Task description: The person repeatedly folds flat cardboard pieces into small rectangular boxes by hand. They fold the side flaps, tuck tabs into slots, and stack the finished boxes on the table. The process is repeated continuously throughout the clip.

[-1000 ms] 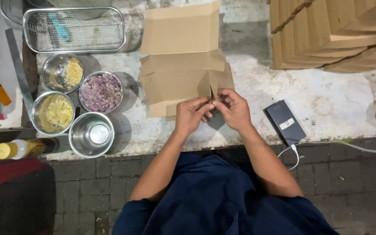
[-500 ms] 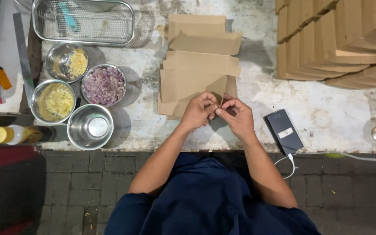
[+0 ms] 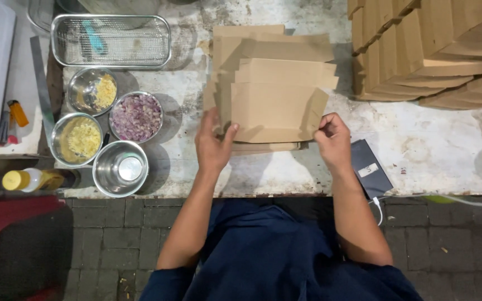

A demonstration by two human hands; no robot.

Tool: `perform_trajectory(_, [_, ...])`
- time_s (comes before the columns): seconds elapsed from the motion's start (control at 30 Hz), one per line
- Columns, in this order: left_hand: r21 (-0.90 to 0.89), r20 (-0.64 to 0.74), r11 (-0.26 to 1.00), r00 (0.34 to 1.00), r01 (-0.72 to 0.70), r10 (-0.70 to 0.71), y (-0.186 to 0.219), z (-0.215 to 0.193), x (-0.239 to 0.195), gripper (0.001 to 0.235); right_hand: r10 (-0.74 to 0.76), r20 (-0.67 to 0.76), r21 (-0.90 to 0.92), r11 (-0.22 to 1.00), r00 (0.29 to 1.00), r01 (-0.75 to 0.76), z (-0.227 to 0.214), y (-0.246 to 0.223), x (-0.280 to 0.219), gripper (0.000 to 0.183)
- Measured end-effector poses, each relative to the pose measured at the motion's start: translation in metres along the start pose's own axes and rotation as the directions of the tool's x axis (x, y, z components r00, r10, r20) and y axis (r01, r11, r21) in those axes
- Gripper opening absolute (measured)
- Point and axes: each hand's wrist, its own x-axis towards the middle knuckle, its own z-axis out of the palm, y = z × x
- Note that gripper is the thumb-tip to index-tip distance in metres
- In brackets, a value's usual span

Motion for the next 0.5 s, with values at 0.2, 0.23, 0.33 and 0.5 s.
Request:
perform_trajectory(0.2, [-0.055, 0.147, 0.998, 0.989, 0.009, -0.001, -0.095, 0.035, 0.024, 0.020, -0.273, -0.003, -0.121, 0.955, 0.962, 0.271, 0.015, -0.022, 0.010, 0.031])
perform_trajectory(0.23, [-0.054, 0.144, 0.998, 0.989, 0.036, -0.028, -0.098, 0.042, 0.017, 0.020, -0.254, 0.016, -0.123, 0.959, 0.967, 0.254, 0.020, -0.028, 0.001, 0.031])
perform_trajectory(0.33, [-0.262, 0.075, 0.965, 0.997, 0.003, 0.018, -0.093, 0.053, 0.002, 0.013, -0.701, 0.129, -0.521, 0.554, 0.701, 0.650, 0.046, -0.041, -0.025, 0.052])
perform_trajectory(0.5, [-0.407, 0.175, 0.904, 0.983, 0.129, -0.061, -0.066, 0.055, -0.007, 0.013, -0.495, 0.351, -0.619, 0.515, 0.795, 0.593, 0.078, -0.015, -0.043, 0.017])
